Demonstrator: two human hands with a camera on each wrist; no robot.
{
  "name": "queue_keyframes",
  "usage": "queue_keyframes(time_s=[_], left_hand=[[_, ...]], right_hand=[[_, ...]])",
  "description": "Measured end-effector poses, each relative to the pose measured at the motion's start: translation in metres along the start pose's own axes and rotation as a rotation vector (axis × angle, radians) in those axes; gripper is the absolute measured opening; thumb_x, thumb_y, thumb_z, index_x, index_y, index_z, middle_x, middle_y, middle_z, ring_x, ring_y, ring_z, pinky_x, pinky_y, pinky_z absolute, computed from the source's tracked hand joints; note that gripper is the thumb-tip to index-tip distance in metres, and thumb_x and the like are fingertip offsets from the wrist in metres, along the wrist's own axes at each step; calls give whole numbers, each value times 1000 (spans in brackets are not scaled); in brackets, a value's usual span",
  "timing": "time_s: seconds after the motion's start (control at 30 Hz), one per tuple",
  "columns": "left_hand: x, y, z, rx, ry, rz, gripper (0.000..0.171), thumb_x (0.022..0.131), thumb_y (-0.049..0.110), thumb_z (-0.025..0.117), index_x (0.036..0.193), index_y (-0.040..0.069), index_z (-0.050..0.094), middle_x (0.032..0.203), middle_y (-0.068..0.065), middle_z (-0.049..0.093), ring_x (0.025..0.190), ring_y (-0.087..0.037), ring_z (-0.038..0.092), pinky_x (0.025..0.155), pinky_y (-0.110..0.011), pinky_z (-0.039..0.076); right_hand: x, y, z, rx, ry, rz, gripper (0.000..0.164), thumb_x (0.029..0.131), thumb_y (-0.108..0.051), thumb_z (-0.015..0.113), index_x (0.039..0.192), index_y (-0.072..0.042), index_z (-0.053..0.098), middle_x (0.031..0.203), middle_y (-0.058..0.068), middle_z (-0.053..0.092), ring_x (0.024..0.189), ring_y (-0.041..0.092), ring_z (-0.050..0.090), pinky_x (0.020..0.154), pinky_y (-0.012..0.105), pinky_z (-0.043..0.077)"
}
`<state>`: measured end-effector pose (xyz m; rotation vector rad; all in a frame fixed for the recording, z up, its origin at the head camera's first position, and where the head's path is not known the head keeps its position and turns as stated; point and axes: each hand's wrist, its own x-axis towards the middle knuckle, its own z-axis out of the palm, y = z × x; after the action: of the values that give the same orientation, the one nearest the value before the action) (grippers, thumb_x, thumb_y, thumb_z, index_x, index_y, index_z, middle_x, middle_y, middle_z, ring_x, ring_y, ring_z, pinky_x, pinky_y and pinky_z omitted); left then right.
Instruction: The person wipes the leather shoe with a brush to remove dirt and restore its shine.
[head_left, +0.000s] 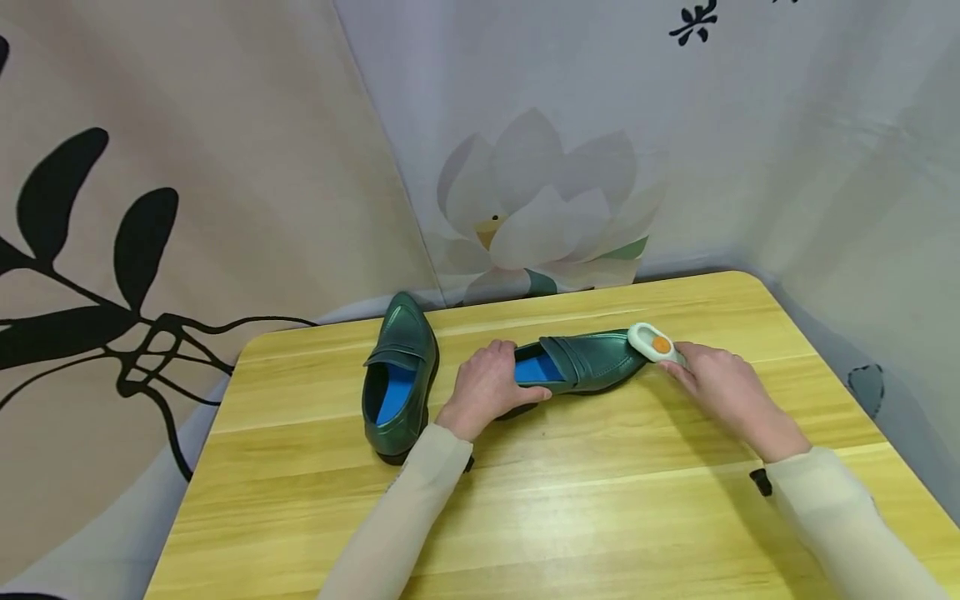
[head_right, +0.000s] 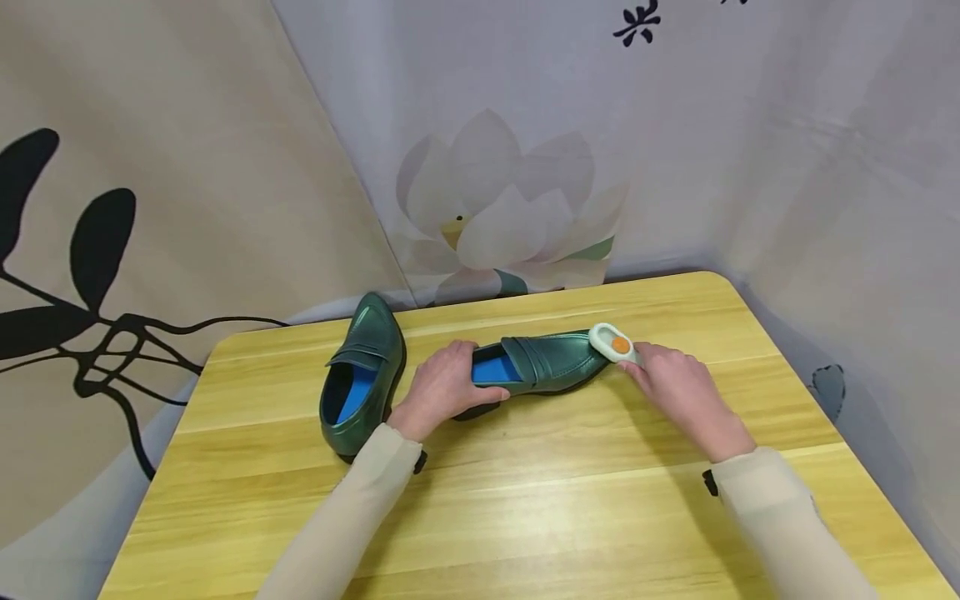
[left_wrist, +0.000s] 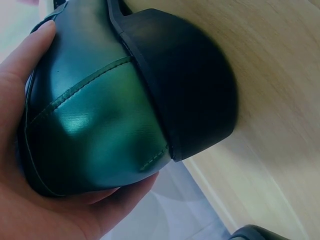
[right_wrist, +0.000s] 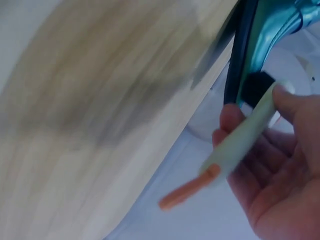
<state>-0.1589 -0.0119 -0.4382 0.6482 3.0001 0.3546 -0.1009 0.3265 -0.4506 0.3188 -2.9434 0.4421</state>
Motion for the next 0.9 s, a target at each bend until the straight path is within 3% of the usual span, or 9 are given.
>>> queue_keyframes(time_s=[0.1, 0.3, 0.5, 0.67, 0.77, 0.9], left_hand=[[0, -1, 2, -9, 3, -6, 89, 78, 72, 78, 129, 0, 62, 110, -11, 67, 87, -25, 64, 74, -41, 59], [3, -2, -3, 27, -30, 19, 85, 77, 73, 78, 122, 2, 65, 103, -9, 67, 81, -24, 64, 70, -41, 57], [12, 2, -19, 169, -166, 36, 93, 75, 75, 78, 136, 7, 59, 123, -11, 66, 106, -33, 62, 91, -53, 52], [19, 4, -23, 124, -271, 28, 96, 76, 67, 83, 146, 9, 51, 134, -11, 61, 116, -31, 60, 98, -54, 49], [21, 3, -19, 82, -253, 40, 90, 77, 62, 85, 143, 8, 54, 127, -9, 66, 103, -26, 65, 89, -48, 55], [22, 2, -12, 70, -160, 61, 83, 78, 59, 86, 137, 7, 61, 110, -8, 72, 85, -22, 67, 73, -42, 58]], right_hand=[[5, 4, -2, -14, 9, 52, 29, 104, -27, 64, 96, 1, 63, 67, 3, 51, 58, 23, 47, 51, 41, 40], [9, 6, -4, 35, -9, 112, 41, 107, -31, 60, 114, 9, 66, 68, 5, 53, 58, 23, 48, 50, 35, 36], [5, 6, -3, 87, 23, 140, 44, 108, -35, 57, 112, 7, 65, 65, 3, 48, 56, 21, 44, 51, 34, 32], [2, 6, -4, 107, 67, 153, 46, 108, -38, 55, 111, 7, 65, 63, 2, 48, 54, 20, 43, 49, 34, 31], [1, 7, -7, 119, 92, 161, 48, 108, -38, 54, 112, 8, 65, 62, 2, 47, 53, 20, 42, 49, 34, 31], [0, 8, -10, 130, 108, 163, 49, 108, -40, 54, 111, 8, 65, 62, 1, 46, 53, 19, 42, 50, 34, 31]])
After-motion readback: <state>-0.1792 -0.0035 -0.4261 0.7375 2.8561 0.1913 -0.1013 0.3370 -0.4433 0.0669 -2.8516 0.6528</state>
